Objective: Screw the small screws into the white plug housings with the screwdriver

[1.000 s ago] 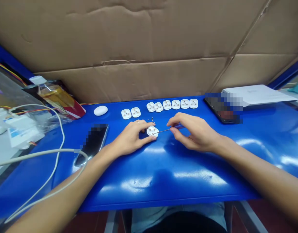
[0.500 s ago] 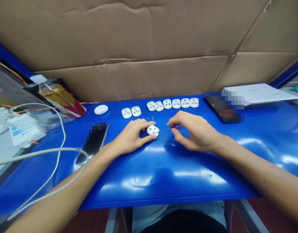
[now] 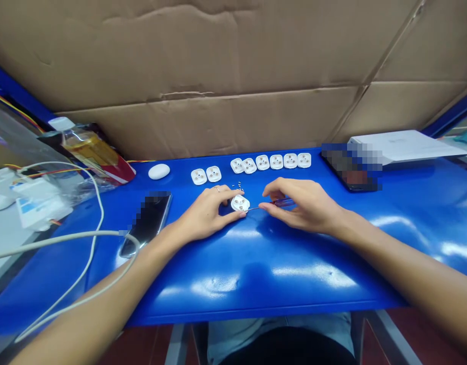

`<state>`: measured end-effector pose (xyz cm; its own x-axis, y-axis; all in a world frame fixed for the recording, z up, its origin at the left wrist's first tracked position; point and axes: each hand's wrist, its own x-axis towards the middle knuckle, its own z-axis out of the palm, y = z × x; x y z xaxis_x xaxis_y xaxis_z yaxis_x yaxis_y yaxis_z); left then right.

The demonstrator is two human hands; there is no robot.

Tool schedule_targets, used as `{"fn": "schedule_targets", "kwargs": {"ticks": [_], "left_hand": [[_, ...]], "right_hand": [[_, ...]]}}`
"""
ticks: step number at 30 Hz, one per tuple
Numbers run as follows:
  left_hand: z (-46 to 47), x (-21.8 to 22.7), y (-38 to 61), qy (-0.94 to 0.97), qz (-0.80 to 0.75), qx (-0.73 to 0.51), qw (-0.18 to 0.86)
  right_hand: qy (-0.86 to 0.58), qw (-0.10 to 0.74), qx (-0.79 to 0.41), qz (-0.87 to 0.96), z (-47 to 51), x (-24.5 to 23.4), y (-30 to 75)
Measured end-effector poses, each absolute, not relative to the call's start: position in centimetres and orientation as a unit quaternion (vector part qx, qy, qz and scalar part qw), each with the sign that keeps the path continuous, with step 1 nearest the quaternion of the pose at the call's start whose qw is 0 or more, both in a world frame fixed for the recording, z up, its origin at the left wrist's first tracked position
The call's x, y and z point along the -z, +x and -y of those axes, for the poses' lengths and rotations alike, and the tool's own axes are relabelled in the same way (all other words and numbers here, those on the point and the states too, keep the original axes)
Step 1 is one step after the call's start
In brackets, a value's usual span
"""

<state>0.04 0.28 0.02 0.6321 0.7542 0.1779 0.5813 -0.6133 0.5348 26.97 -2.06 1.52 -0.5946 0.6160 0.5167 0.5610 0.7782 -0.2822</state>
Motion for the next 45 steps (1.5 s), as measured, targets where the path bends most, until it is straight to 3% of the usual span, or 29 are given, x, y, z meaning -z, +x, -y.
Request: {"fn": "schedule_targets", "kwargs": {"ticks": [10, 45], "left_hand": [[-0.1, -0.2, 0.1, 0.863, -0.385, -0.247, 0.214], [-0.3, -0.2, 0.2, 0.867, -0.376, -0.262, 0.196]], "right_hand": [[-0.365, 0.430, -0.078, 0.822, 1.8, -1.7, 26.4], [-0.378, 0.394, -0.105, 0.831, 1.3, -0.7, 26.2]]}}
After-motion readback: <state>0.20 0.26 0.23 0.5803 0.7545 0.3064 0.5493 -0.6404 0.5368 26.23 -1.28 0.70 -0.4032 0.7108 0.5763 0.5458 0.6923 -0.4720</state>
